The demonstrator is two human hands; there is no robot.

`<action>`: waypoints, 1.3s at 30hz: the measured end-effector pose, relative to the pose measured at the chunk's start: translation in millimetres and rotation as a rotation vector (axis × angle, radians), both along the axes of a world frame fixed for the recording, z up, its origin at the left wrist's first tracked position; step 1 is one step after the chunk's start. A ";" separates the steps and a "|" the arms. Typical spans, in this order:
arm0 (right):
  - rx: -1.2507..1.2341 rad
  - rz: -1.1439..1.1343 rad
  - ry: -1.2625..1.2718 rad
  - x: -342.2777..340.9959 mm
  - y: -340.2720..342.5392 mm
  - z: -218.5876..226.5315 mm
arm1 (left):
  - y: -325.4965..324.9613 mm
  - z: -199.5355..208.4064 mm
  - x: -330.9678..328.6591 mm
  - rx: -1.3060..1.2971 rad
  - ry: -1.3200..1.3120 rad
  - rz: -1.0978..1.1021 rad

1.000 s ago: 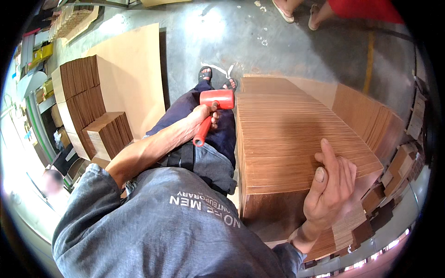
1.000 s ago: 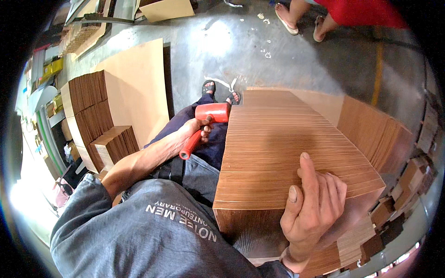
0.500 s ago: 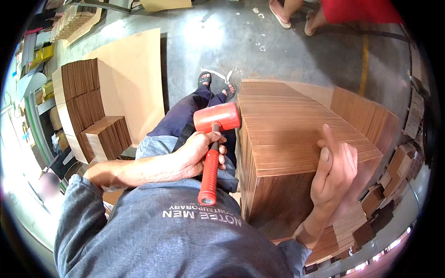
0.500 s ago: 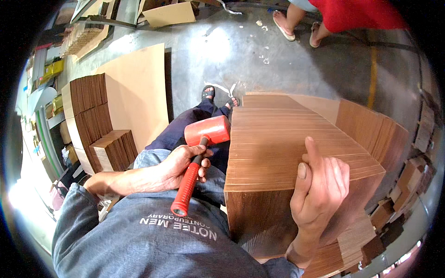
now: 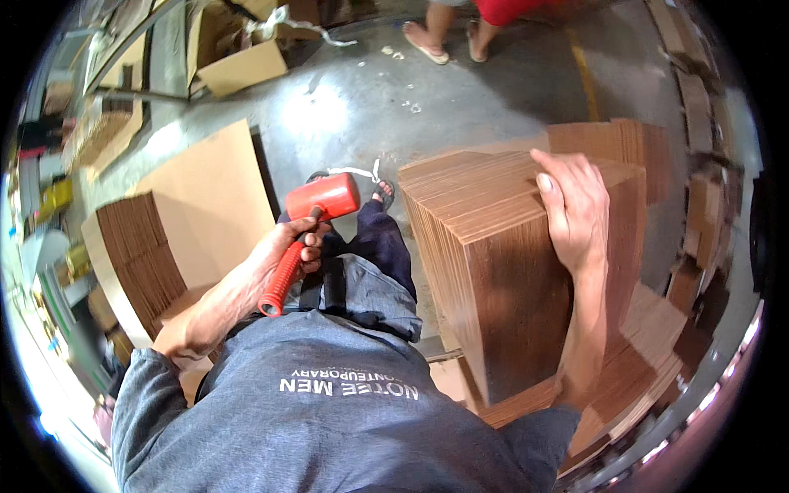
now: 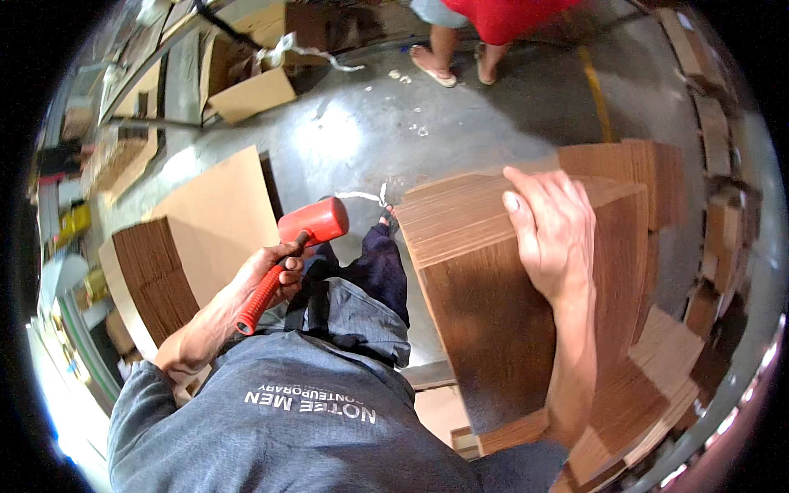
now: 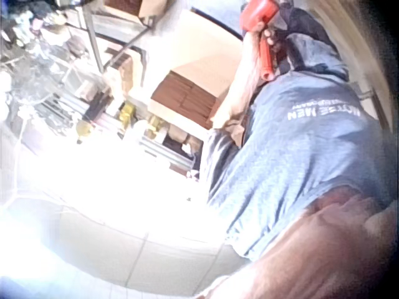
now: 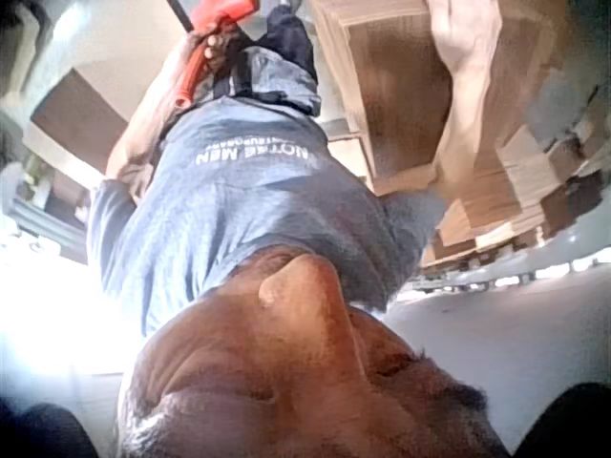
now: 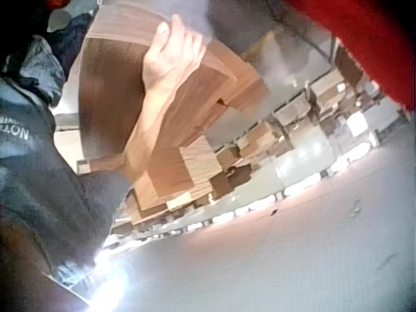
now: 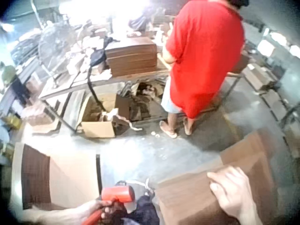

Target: The person assembles wooden furniture parts by aligning panels and striking them with a mallet to secure joints, then uses a small sanding block to smooth the edges of the assembled wood.

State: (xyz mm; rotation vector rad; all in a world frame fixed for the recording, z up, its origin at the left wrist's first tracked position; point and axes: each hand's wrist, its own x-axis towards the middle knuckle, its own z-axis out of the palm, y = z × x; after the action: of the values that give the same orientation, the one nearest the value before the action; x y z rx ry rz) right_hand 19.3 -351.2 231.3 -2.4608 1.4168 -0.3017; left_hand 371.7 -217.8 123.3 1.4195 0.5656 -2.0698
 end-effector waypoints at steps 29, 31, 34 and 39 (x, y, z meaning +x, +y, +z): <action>-0.187 -0.311 -0.059 109.8 96.2 -3.0 | -8.3 -52.0 197.3 -0.200 -0.079 -0.230; -0.196 -0.285 -0.052 107.2 95.9 -4.6 | -7.5 -56.0 199.7 -0.189 -0.072 -0.248; -0.162 -0.316 -0.067 110.4 95.9 -0.5 | -11.3 -58.3 201.8 -0.191 -0.037 -0.257; -0.466 -0.401 -0.079 137.6 111.3 -5.8 | -19.2 -61.7 206.4 -0.166 -0.046 -0.340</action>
State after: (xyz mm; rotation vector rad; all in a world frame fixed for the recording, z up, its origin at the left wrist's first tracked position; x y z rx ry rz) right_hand 156.8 -239.9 225.5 -2.4333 1.9839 -0.8939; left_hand 578.0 -237.0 61.7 1.5433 0.1334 -2.2750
